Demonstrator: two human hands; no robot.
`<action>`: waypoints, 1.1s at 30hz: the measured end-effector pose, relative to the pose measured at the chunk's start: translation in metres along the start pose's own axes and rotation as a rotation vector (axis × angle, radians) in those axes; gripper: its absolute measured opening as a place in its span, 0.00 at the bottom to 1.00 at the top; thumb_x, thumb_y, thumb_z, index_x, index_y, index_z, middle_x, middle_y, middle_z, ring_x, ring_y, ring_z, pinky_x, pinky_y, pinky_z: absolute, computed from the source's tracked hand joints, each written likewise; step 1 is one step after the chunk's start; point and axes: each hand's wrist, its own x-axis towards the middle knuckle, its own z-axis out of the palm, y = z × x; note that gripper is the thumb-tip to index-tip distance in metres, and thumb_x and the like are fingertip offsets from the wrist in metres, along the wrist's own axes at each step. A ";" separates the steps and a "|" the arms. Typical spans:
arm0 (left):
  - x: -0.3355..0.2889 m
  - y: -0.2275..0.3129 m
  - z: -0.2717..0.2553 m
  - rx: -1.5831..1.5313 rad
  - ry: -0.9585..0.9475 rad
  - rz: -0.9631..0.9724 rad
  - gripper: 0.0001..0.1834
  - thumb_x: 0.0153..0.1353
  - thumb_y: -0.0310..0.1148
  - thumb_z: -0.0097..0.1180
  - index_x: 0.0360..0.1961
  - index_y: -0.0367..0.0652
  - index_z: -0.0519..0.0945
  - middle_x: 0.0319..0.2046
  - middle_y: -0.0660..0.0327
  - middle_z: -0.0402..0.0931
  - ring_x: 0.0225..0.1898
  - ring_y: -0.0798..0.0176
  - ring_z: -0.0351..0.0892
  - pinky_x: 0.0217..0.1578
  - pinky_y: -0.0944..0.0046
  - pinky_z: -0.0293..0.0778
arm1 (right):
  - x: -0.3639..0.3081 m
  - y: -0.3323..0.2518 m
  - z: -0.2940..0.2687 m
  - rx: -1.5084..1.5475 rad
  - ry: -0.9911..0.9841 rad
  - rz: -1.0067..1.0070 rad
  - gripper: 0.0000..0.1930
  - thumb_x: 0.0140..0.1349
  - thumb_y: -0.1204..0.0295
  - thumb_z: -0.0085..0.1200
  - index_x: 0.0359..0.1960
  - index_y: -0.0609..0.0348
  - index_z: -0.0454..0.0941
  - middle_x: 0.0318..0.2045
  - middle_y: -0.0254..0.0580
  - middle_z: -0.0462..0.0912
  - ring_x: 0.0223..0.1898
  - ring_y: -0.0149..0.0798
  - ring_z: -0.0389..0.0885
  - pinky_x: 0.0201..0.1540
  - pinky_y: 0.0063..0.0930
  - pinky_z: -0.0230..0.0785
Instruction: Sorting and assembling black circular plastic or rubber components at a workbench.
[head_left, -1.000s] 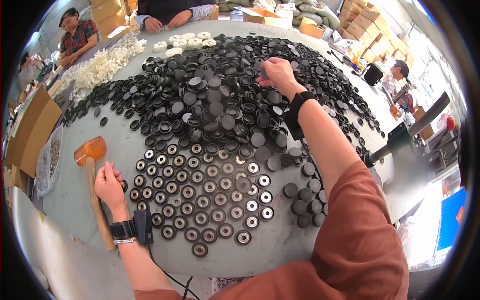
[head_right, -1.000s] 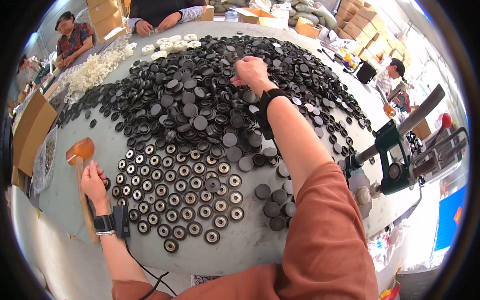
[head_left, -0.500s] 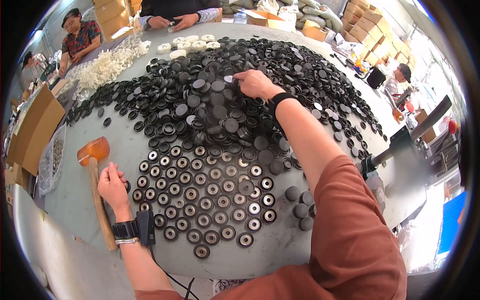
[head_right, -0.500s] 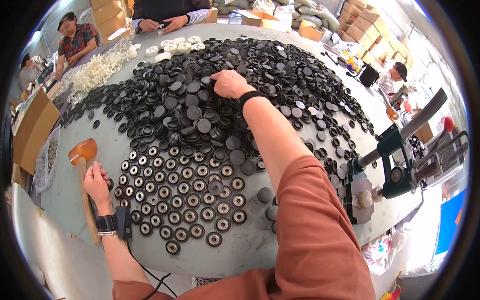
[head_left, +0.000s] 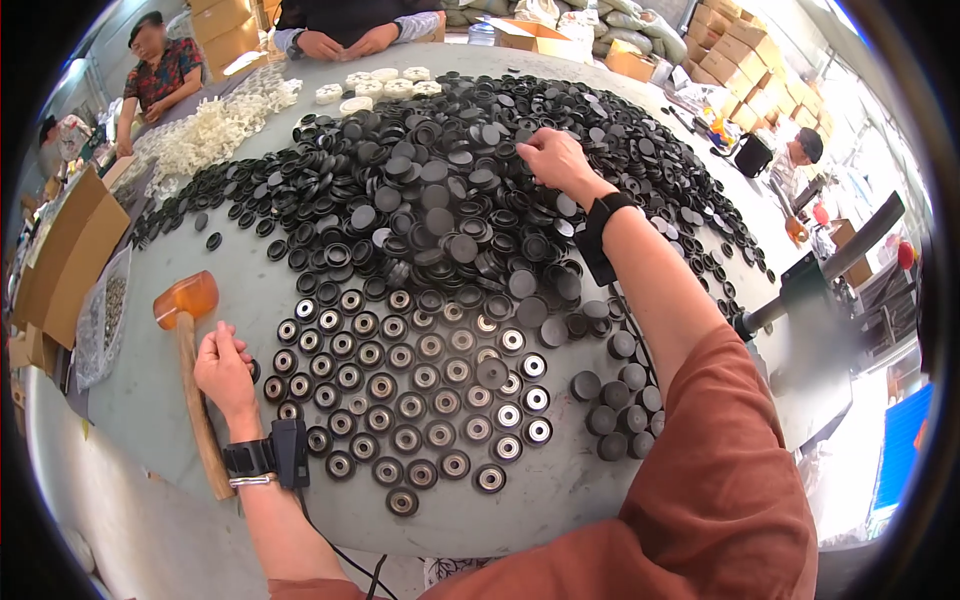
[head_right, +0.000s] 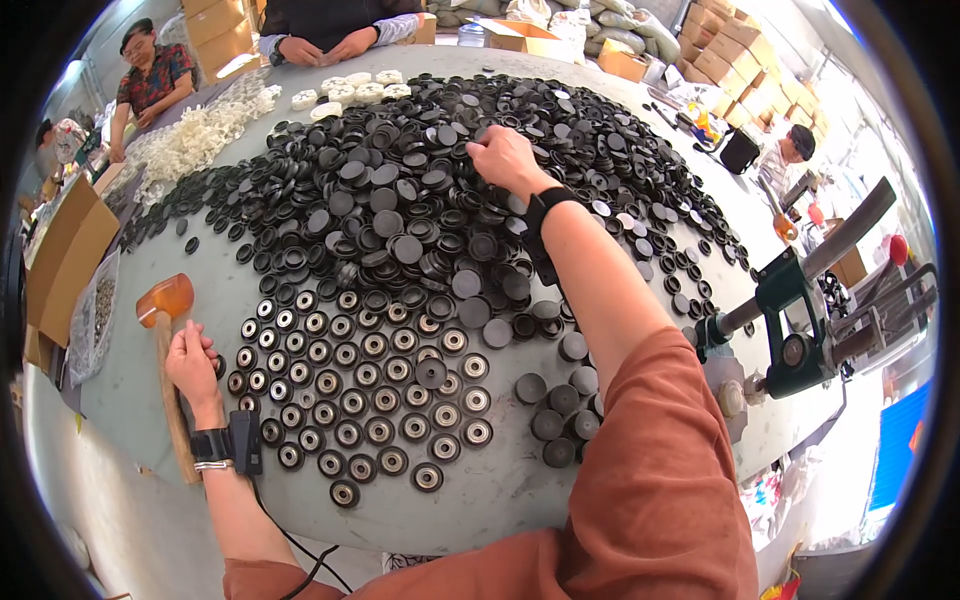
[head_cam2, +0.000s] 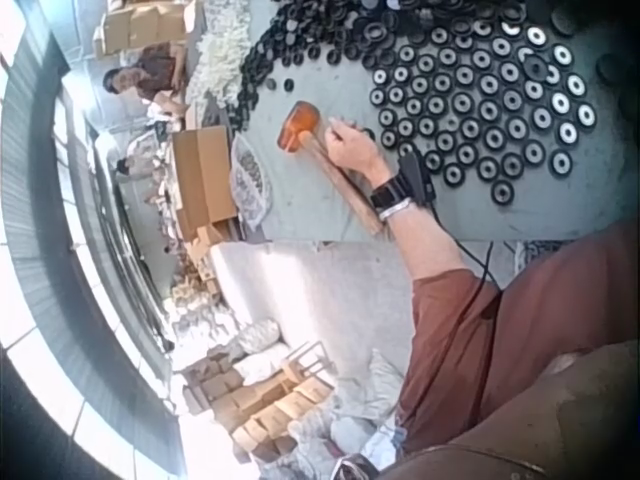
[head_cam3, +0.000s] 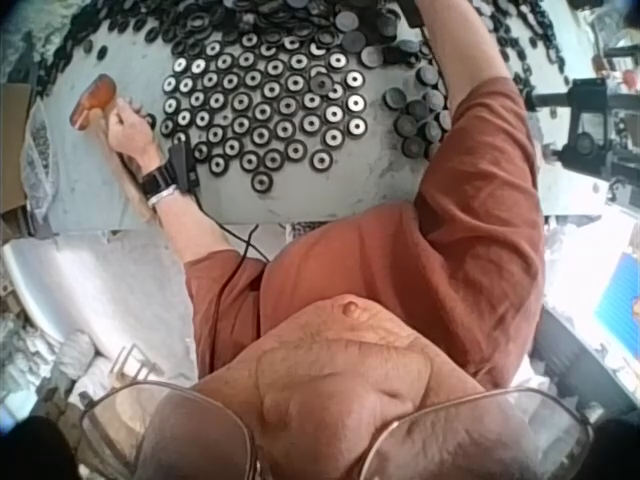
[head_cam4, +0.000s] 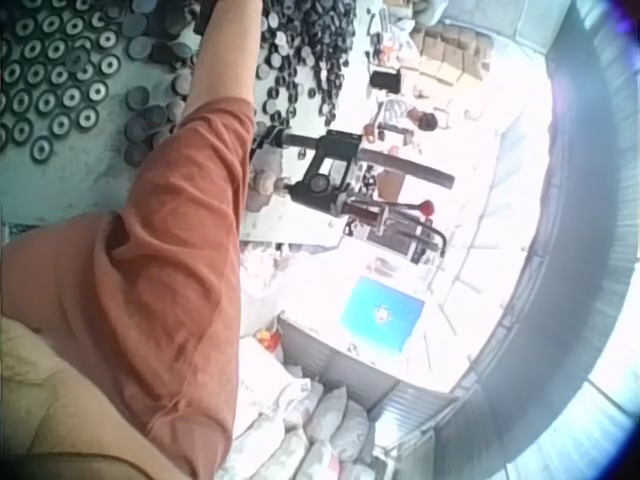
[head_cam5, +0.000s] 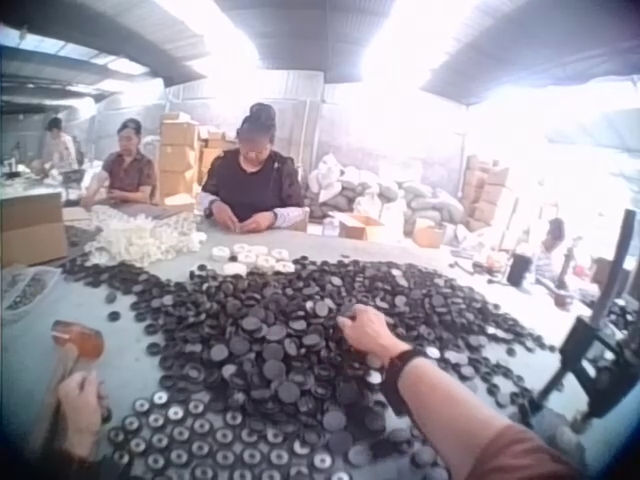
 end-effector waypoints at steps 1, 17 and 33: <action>0.000 0.002 0.001 0.000 0.002 0.002 0.13 0.61 0.37 0.47 0.27 0.38 0.76 0.16 0.68 0.67 0.14 0.78 0.63 0.14 0.78 0.60 | 0.007 -0.003 0.004 -0.061 0.068 -0.141 0.15 0.52 0.58 0.51 0.29 0.56 0.80 0.29 0.50 0.80 0.37 0.49 0.78 0.41 0.37 0.70; 0.003 0.000 0.000 0.081 -0.006 0.049 0.14 0.60 0.37 0.48 0.26 0.37 0.76 0.16 0.67 0.68 0.14 0.78 0.64 0.15 0.76 0.60 | 0.032 -0.054 0.048 -0.649 0.138 -0.581 0.06 0.50 0.69 0.50 0.28 0.53 0.78 0.34 0.47 0.76 0.40 0.49 0.75 0.41 0.39 0.69; 0.011 -0.011 -0.003 0.116 -0.047 0.050 0.16 0.60 0.42 0.48 0.32 0.39 0.78 0.19 0.68 0.70 0.19 0.77 0.66 0.20 0.77 0.63 | -0.249 0.018 -0.012 -0.124 -0.105 -0.671 0.07 0.49 0.74 0.52 0.29 0.62 0.76 0.25 0.46 0.77 0.29 0.46 0.77 0.33 0.33 0.71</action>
